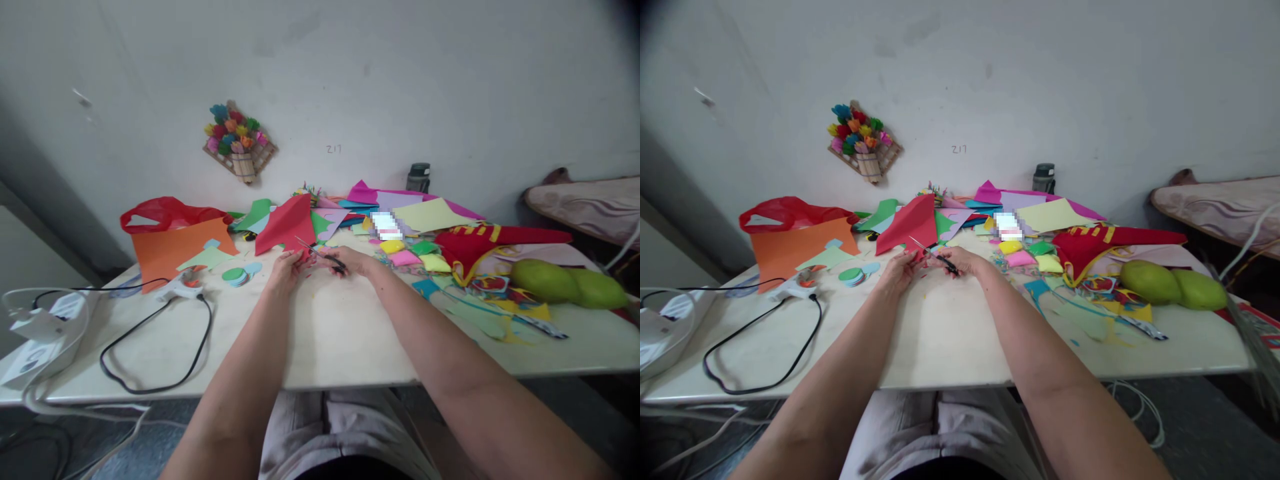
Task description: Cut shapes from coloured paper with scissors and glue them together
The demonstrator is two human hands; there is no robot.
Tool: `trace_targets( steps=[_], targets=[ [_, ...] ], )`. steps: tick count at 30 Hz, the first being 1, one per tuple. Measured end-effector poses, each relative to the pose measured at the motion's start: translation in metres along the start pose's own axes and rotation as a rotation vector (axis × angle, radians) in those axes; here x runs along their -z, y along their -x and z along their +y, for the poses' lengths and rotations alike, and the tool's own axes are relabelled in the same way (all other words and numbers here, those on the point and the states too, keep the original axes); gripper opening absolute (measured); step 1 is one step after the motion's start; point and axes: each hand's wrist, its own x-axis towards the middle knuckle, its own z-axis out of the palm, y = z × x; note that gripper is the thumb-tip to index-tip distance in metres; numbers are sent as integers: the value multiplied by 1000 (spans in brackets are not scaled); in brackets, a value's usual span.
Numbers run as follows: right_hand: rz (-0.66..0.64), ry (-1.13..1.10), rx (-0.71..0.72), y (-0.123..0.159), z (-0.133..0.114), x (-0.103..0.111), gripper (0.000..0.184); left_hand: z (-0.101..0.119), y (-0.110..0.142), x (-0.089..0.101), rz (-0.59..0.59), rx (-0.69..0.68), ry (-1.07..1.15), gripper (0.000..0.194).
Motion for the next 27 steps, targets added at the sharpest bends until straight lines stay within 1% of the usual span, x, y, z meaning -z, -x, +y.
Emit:
trace_targets(
  steps=[4,8,16,22,27],
  targets=[
    [15,-7,-5,0,0,-1,35,-1,0,1,-18,-12,7,10],
    [23,-13,-16,1,-1,-1,31,-2,-2,1,0,-19,16,11],
    [39,9,-7,2,-3,-2,30,-3,-5,4,-15,-9,-2,7],
    [34,22,14,-2,4,0,31,-3,-5,4,0,-10,20,8],
    [30,0,-11,-6,9,0,30,-3,-4,3,-7,-5,-2,9]
  ],
)
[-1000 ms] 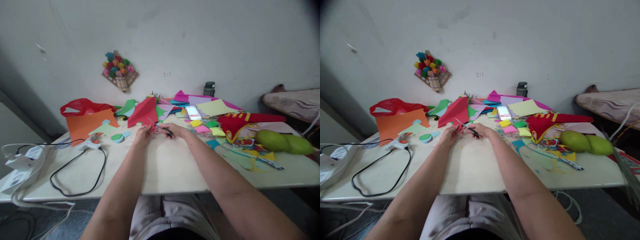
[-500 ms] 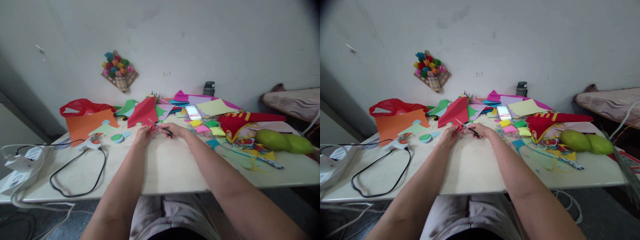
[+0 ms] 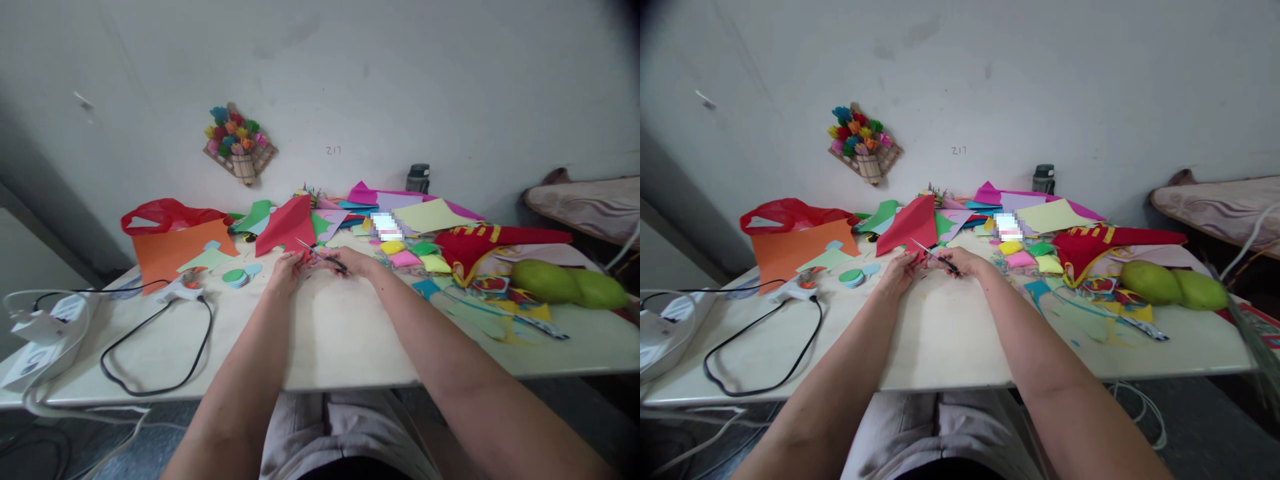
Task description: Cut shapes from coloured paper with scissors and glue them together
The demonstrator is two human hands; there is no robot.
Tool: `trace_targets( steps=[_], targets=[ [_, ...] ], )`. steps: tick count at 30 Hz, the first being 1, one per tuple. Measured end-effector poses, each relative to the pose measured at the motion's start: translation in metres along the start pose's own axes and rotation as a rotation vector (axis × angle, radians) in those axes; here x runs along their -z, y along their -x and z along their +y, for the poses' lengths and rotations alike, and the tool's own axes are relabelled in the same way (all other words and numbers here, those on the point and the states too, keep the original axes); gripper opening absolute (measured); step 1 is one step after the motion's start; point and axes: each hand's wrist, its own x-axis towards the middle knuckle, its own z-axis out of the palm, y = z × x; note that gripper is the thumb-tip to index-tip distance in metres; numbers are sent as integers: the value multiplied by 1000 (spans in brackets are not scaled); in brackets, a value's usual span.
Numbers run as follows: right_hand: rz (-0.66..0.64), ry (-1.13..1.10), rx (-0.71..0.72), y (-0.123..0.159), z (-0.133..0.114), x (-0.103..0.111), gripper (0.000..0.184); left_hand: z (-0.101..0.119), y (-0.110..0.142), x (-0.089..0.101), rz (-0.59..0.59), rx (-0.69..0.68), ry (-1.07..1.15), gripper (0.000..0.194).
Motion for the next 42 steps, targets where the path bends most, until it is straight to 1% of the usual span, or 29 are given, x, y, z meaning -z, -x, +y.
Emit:
trace_targets(
  steps=[5,9,17,25,30,33,38,42],
  targets=[
    [-2,-36,5,3,-4,0,31,1,2,-2,21,-3,16,9],
    [-14,-48,-7,3,-4,0,34,2,4,-3,0,5,11,7],
    [17,-38,-7,3,-5,-1,28,1,1,-1,9,-2,-4,6],
    [25,-44,-15,5,-7,-1,31,2,3,-3,9,-1,1,8],
    [-6,-64,-57,5,-11,0,36,3,6,-6,21,5,33,8],
    [-8,-52,-70,4,-11,0,34,3,6,-5,17,2,30,8],
    [12,-24,-20,5,-9,-1,28,2,3,-3,5,-3,26,8],
    [27,2,2,6,-9,-2,28,2,3,-3,7,-5,23,6]
  ],
)
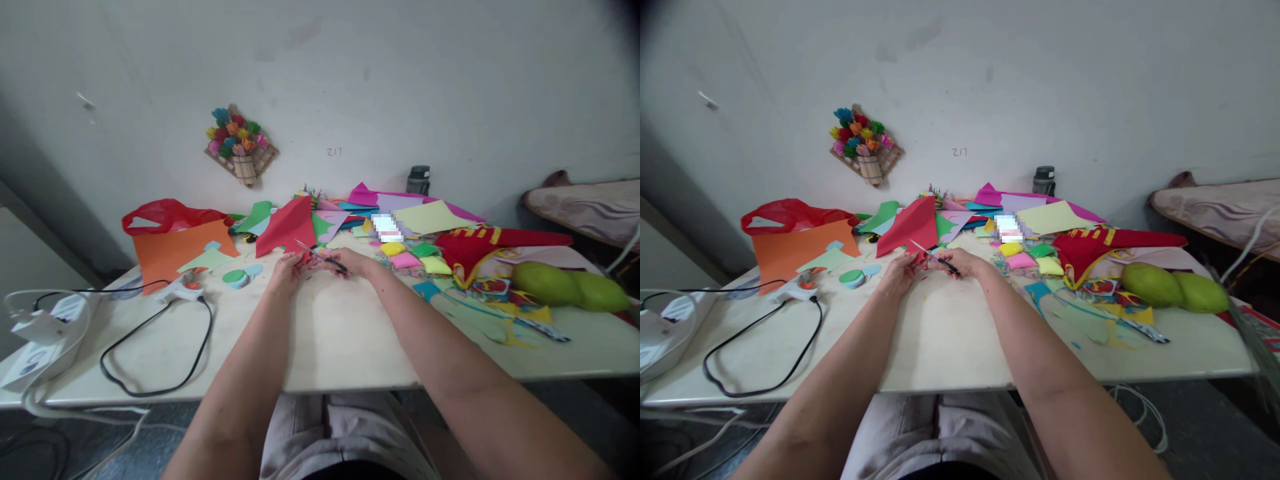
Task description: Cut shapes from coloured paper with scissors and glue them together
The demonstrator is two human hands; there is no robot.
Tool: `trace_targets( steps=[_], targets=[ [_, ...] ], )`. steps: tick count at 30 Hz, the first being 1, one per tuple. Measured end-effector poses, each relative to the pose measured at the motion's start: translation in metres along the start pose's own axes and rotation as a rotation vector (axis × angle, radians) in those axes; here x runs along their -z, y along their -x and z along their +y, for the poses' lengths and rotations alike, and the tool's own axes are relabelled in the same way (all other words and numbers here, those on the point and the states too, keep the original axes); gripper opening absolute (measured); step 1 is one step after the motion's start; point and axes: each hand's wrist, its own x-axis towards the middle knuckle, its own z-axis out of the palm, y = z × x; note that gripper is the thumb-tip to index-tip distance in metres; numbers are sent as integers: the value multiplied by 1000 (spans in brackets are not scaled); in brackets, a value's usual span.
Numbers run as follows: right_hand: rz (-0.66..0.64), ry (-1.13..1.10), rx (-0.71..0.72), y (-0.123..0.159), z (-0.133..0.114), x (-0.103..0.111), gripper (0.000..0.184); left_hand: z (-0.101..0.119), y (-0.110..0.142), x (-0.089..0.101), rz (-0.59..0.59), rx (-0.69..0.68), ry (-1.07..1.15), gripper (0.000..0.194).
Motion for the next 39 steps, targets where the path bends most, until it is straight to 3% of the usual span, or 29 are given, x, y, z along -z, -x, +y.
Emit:
trace_targets(
  steps=[39],
  targets=[
    [-54,-73,-49,-3,4,3,28,0,0,0,19,-14,-9,8]
  ],
)
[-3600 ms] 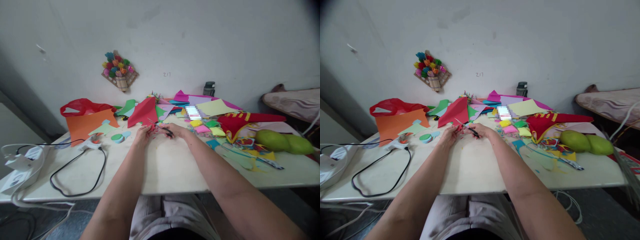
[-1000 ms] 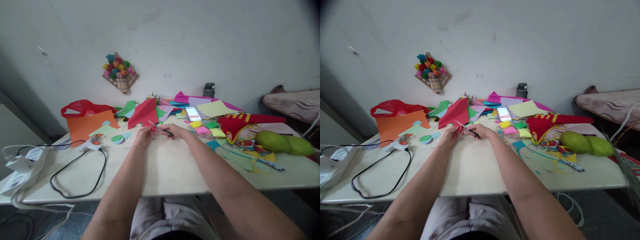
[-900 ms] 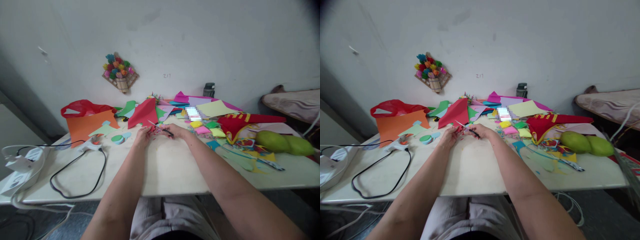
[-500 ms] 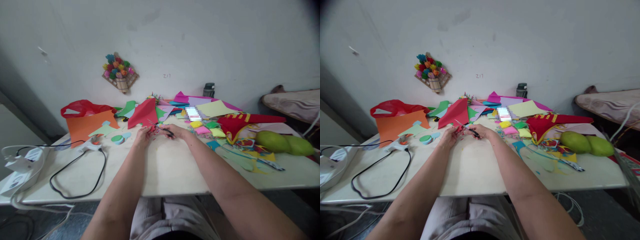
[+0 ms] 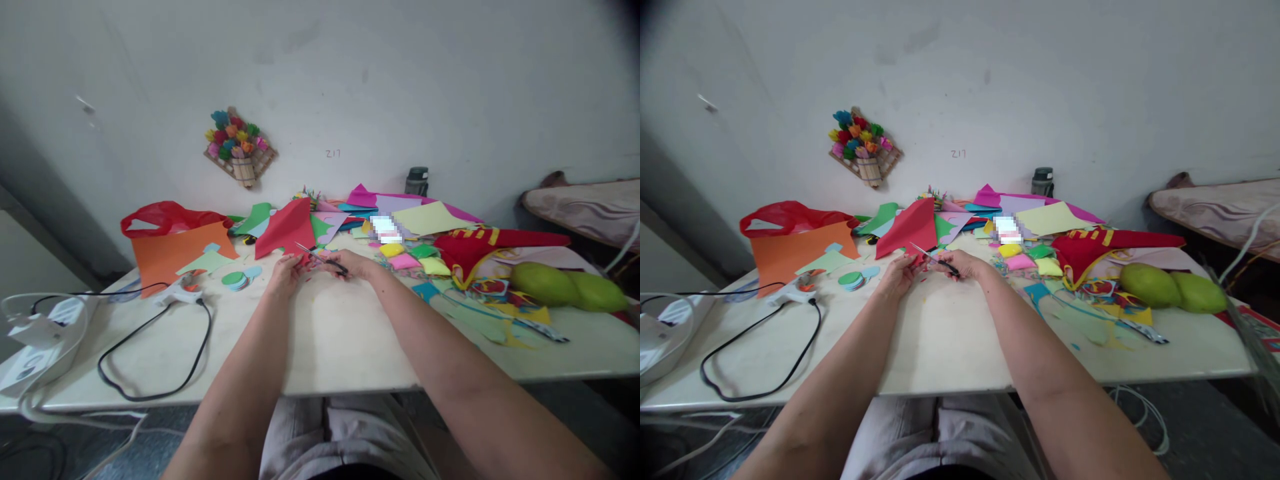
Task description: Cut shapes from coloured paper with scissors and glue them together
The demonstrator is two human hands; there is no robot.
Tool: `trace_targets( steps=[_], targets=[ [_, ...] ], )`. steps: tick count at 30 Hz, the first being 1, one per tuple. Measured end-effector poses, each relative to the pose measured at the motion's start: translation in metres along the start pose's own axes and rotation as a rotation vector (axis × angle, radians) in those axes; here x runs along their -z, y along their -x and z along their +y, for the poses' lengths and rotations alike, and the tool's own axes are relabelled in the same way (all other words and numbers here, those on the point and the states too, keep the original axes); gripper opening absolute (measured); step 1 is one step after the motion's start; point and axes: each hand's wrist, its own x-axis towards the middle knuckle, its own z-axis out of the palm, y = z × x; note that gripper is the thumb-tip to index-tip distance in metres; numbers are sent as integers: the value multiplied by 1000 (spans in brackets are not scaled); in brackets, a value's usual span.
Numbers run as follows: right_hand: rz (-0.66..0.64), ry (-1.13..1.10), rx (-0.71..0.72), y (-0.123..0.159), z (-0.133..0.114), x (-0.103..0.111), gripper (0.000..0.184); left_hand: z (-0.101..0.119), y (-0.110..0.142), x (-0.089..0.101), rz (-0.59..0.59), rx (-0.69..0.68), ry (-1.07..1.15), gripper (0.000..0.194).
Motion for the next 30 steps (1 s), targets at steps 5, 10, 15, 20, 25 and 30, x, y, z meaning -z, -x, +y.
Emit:
trace_targets(
  steps=[5,10,15,20,25,30],
  targets=[
    [-26,-32,11,1,0,1,30,-1,0,3,-38,-14,-44,4],
    [-36,-26,19,-1,3,4,22,0,2,4,-97,0,-135,3],
    [-20,-38,53,-2,7,7,27,2,5,3,-127,25,-189,7],
    [8,-33,55,0,5,7,25,2,8,1,-151,39,-174,4],
    [-1,-1,67,5,-1,4,26,3,8,1,-211,90,-158,4],
    [-22,56,84,4,0,4,31,3,8,0,-245,112,-159,6]
  ],
)
